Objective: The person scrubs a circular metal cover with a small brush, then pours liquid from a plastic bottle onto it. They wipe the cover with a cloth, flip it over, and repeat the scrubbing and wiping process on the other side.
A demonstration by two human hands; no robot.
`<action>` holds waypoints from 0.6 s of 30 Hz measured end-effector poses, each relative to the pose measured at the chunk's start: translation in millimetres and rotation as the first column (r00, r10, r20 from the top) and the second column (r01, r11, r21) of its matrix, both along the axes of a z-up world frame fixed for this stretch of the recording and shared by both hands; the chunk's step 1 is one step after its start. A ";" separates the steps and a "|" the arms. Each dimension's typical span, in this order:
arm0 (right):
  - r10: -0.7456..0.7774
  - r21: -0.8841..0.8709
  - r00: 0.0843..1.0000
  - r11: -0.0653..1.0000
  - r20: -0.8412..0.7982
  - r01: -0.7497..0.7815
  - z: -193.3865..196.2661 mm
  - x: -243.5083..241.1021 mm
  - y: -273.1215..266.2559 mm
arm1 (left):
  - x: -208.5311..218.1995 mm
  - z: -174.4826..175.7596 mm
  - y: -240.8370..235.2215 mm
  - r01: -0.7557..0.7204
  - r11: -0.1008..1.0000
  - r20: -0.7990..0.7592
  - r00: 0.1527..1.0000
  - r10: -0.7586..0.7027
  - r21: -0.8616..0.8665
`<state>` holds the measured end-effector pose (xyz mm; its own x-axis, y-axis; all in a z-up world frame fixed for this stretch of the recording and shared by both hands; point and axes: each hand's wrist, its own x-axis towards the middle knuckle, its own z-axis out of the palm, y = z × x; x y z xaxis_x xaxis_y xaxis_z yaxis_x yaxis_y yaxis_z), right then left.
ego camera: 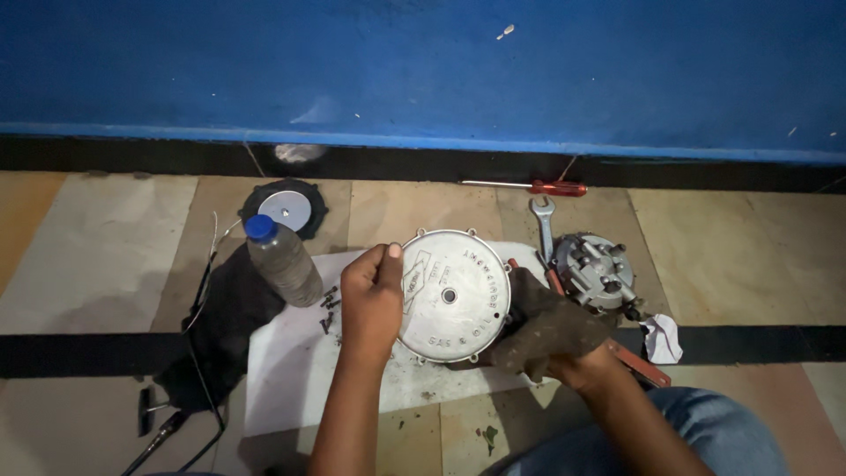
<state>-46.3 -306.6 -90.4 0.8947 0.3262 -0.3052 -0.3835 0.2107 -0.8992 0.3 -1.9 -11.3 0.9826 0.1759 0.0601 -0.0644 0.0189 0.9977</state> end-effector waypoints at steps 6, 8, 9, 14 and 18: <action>-0.160 0.284 0.979 0.940 -0.123 0.189 -3.5 -2.5 10.6 | 1.2 -7.6 0.8 -0.026 1.000 -0.008 1.000 0.026 -0.007; -0.144 0.281 0.983 0.944 -0.112 0.170 -17.9 2.3 3.3 | 1.7 -9.9 0.5 -0.029 0.999 -0.008 1.000 0.029 -0.039; -0.135 0.280 0.985 0.947 -0.108 0.161 -29.3 4.0 -3.3 | 1.8 -10.8 0.6 -0.047 0.996 -0.030 0.999 0.045 -0.073; 0.134 -0.903 0.990 0.421 -0.035 -0.089 -127.8 29.2 -41.2 | 4.4 -13.7 6.5 -0.135 0.982 -0.067 0.990 0.128 -0.128; 0.476 -0.931 0.800 -0.188 -0.365 -0.313 -179.9 13.6 -56.9 | 5.9 -13.9 7.4 -0.157 0.979 -0.087 0.985 0.146 -0.129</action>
<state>-32.6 -363.6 -270.3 0.7696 0.1029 -0.6302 0.0877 -0.9946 -0.0553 6.2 5.6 -25.2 0.9447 0.3243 -0.0490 -0.0001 0.1495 0.9888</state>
